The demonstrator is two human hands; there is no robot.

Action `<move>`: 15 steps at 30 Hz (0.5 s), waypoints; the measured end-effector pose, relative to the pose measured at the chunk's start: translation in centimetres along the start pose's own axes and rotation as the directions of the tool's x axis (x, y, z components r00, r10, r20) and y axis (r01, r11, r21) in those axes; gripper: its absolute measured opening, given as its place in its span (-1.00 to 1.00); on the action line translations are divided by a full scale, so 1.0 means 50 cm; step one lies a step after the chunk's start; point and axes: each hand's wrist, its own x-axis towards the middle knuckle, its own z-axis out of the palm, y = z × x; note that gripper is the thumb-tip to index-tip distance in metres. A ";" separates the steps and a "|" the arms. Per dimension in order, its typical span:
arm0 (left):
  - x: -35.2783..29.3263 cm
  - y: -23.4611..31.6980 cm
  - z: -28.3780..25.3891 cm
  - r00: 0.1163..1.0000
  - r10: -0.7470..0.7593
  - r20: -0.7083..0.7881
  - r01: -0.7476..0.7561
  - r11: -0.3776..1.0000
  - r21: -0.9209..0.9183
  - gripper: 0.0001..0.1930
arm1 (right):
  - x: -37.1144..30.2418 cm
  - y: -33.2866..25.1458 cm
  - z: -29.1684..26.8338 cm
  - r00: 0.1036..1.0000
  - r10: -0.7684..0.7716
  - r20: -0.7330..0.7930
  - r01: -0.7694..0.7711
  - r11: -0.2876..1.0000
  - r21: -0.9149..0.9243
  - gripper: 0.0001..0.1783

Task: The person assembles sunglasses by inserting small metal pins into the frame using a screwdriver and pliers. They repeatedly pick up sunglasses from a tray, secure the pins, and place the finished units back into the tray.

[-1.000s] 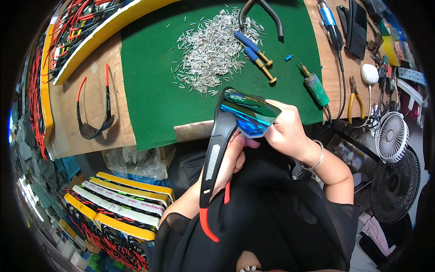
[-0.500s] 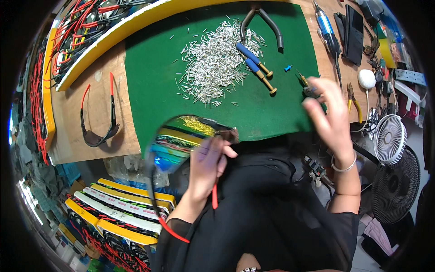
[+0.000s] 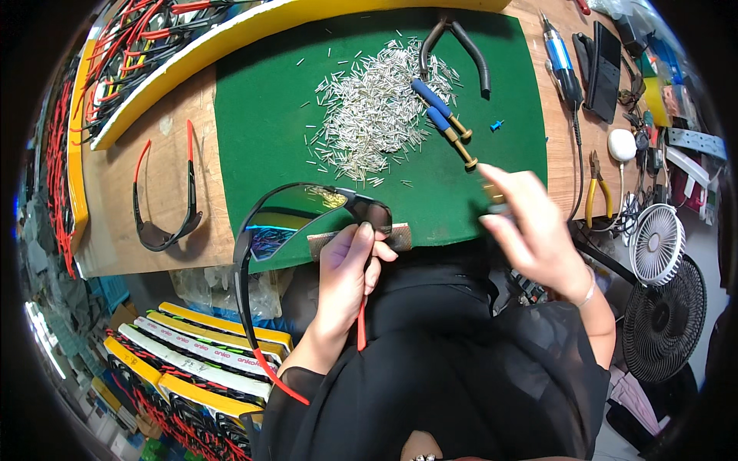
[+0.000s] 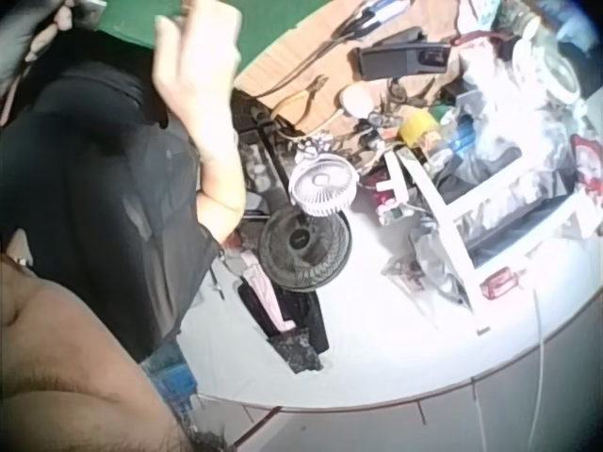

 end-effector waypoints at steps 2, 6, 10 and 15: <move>0.005 0.003 0.012 0.999 -0.003 0.034 0.002 1.000 0.030 -0.73 | 0.023 -0.007 0.046 0.999 0.031 0.030 -0.028 0.994 -0.101 -0.50; 0.001 -0.001 0.009 1.000 -0.016 0.000 0.016 0.999 0.033 -0.72 | 0.059 -0.004 0.095 0.998 0.010 0.059 0.008 0.954 -0.301 -0.61; 0.002 -0.008 0.007 1.000 -0.026 -0.001 0.026 1.000 -0.009 -0.72 | 0.067 -0.005 0.099 0.996 0.014 0.085 0.015 0.945 -0.328 -0.63; 0.003 -0.003 0.002 0.999 -0.044 0.011 0.044 0.999 0.002 -0.72 | 0.075 -0.008 0.108 0.998 -0.008 0.061 0.030 0.932 -0.361 -0.62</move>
